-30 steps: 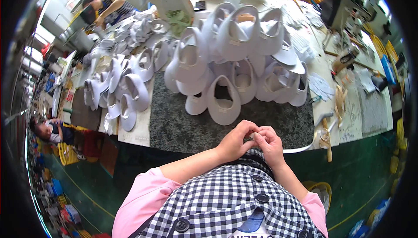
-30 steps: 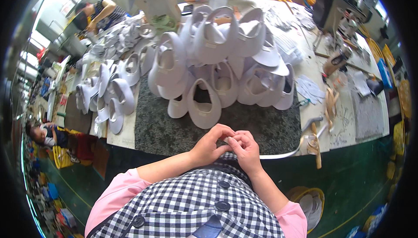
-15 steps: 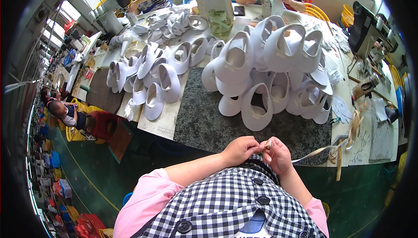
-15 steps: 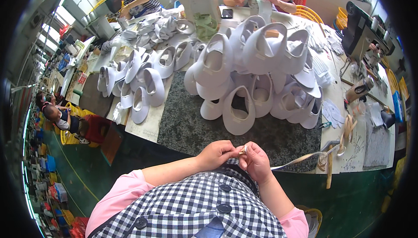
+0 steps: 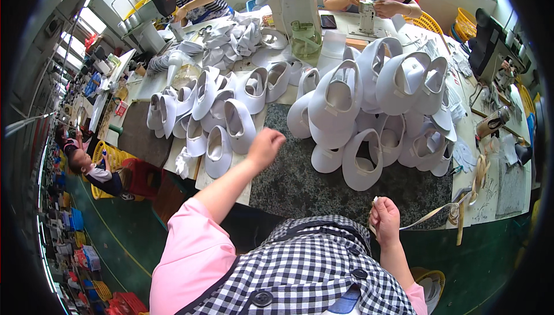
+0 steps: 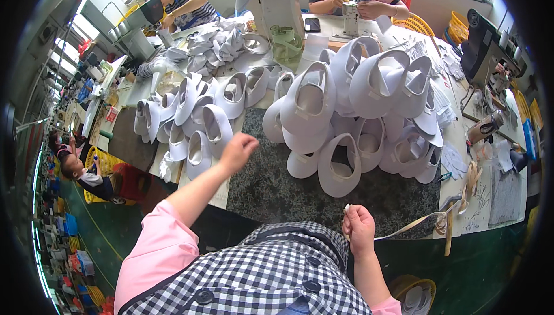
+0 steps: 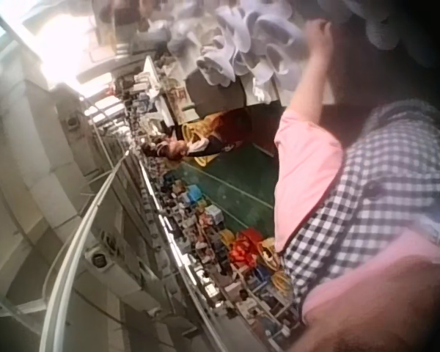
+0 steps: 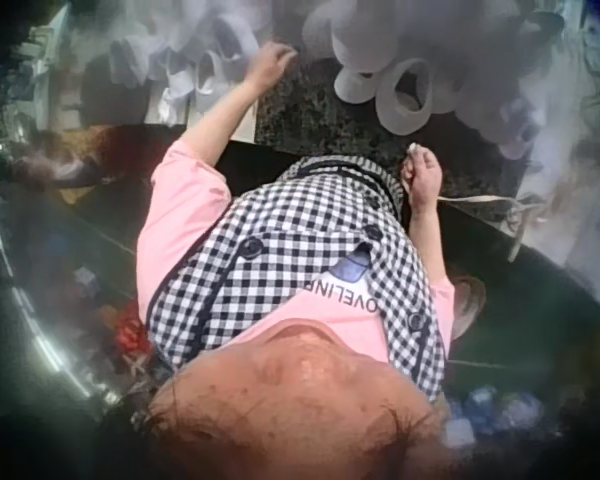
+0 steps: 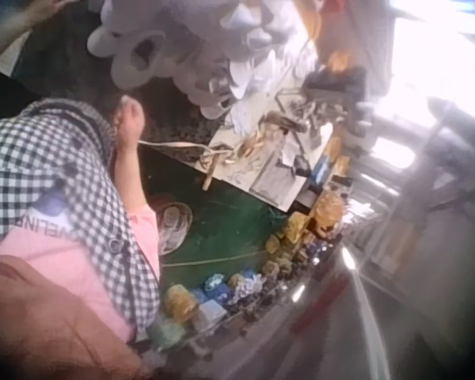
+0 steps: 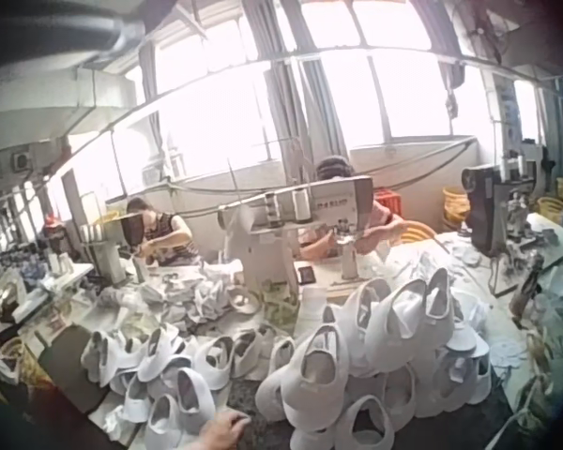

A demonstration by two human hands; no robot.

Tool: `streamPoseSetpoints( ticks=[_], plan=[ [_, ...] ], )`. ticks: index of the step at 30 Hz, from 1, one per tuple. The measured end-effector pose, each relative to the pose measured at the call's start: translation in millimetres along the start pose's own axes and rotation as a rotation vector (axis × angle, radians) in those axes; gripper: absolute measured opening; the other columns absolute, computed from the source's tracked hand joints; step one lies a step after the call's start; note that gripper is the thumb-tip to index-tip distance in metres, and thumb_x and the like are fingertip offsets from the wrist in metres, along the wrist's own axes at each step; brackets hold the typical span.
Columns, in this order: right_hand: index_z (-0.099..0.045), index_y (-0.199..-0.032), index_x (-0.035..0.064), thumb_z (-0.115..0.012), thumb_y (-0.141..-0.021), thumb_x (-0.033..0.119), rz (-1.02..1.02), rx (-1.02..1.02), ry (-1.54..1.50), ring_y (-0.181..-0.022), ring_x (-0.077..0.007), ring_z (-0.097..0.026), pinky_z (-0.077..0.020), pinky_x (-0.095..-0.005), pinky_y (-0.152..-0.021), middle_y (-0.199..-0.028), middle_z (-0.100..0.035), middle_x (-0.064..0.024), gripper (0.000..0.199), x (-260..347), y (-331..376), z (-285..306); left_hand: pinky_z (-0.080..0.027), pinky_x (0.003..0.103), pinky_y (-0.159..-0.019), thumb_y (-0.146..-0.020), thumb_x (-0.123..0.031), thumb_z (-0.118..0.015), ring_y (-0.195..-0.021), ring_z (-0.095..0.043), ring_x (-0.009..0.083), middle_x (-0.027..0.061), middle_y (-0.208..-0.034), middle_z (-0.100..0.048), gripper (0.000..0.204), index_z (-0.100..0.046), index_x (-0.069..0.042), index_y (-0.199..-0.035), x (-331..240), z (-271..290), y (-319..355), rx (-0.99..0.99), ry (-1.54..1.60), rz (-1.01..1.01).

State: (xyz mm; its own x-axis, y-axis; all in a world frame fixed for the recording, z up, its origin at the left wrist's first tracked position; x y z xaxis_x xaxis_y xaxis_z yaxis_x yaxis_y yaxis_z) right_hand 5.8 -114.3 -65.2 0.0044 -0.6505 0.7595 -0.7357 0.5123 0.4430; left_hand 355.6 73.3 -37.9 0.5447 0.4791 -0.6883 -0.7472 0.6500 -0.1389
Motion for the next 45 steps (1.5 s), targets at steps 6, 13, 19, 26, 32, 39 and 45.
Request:
streamPoseSetpoints(
  ticks=[6,13,19,26,32,39,45],
  plan=[
    [-0.056,-0.088,0.0059,-0.059,-0.097,0.020,0.036,-0.149,0.075,-0.049,-0.0070,-0.042,-0.0342,-0.0211,-0.046,-0.061,-0.049,0.0016,0.017,-9.8,4.1,11.4,-0.042,0.042,-0.096,-0.085,-0.020,-0.068,-0.112,-0.052,0.0356,0.0181,-0.121,-0.050,0.046,-0.056,-0.015,-0.128,65.7,26.6,-101.5,-0.122,-0.472,-0.028],
    [-0.056,-0.087,0.0067,-0.059,-0.097,0.019,0.066,-0.282,0.151,-0.049,-0.0062,-0.042,-0.0341,-0.0202,-0.046,-0.061,-0.049,0.0020,0.016,-9.2,1.6,7.8,-0.033,0.047,-0.104,-0.093,-0.020,-0.050,-0.115,-0.054,0.0336,0.0178,-0.141,-0.038,0.057,-0.036,-0.037,-0.146,127.2,-9.4,-170.3,0.133,-0.889,0.372],
    [-0.056,-0.088,0.0061,-0.060,-0.097,0.020,0.035,-0.303,0.207,-0.050,-0.0051,-0.043,-0.0346,-0.0198,-0.046,-0.062,-0.050,0.0022,0.017,-13.2,-13.0,-3.9,-0.041,0.046,-0.095,-0.082,-0.019,-0.065,-0.108,-0.059,0.0344,0.0165,-0.131,-0.044,0.034,-0.062,-0.026,-0.115,118.2,-7.2,-194.2,0.039,-0.757,0.210],
    [-0.056,-0.088,0.0058,-0.059,-0.097,0.019,0.025,-0.202,0.314,-0.051,-0.0044,-0.044,-0.0353,-0.0192,-0.047,-0.063,-0.051,0.0024,0.017,-7.2,-32.2,-32.1,-0.043,0.043,-0.089,-0.077,-0.019,-0.074,-0.097,-0.055,0.0397,0.0189,-0.110,-0.053,0.036,-0.061,-0.012,-0.110,89.3,96.9,-213.0,-0.498,-0.169,0.030],
    [-0.056,-0.089,0.0055,-0.060,-0.097,0.019,0.064,-0.179,0.362,-0.051,-0.0045,-0.044,-0.0357,-0.0191,-0.048,-0.063,-0.051,0.0026,0.017,-1.1,-33.5,-36.0,-0.049,0.041,-0.073,-0.086,-0.020,-0.070,-0.079,-0.060,0.0310,0.0145,-0.103,-0.055,0.034,-0.059,-0.010,-0.117,-18.5,169.4,-176.1,-0.385,0.362,-0.045],
    [-0.056,-0.088,0.0050,-0.061,-0.096,0.019,0.067,-0.149,0.389,-0.052,-0.0043,-0.045,-0.0365,-0.0192,-0.049,-0.064,-0.052,0.0026,0.017,-11.3,-26.1,-28.8,-0.050,0.047,-0.075,-0.080,-0.028,-0.073,-0.086,-0.062,0.0359,0.0159,-0.103,-0.054,0.028,-0.063,-0.010,-0.099,-50.1,97.6,-22.1,-0.084,-0.445,0.107],
    [-0.055,-0.089,0.0057,-0.059,-0.097,0.018,0.045,-0.092,0.463,-0.053,-0.0052,-0.046,-0.0366,-0.0197,-0.049,-0.065,-0.051,0.0021,0.015,-9.5,-16.6,-36.1,-0.046,0.046,-0.082,-0.086,-0.031,-0.069,-0.096,-0.057,0.0379,0.0182,-0.115,-0.052,0.054,-0.052,-0.012,-0.133,16.1,-15.6,18.9,-0.048,-0.495,-0.081]
  ],
)
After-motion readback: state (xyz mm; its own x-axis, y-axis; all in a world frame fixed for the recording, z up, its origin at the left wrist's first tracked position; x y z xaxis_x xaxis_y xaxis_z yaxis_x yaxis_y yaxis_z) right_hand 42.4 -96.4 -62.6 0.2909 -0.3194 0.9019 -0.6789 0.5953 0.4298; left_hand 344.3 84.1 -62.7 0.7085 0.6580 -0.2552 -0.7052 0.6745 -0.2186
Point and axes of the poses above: each hand's wrist, its own y-axis away from the middle knuckle, its own z-axis out of the back of the hand, x = y × z, the point moved 10 cm from there along -y, towards the middle knuckle
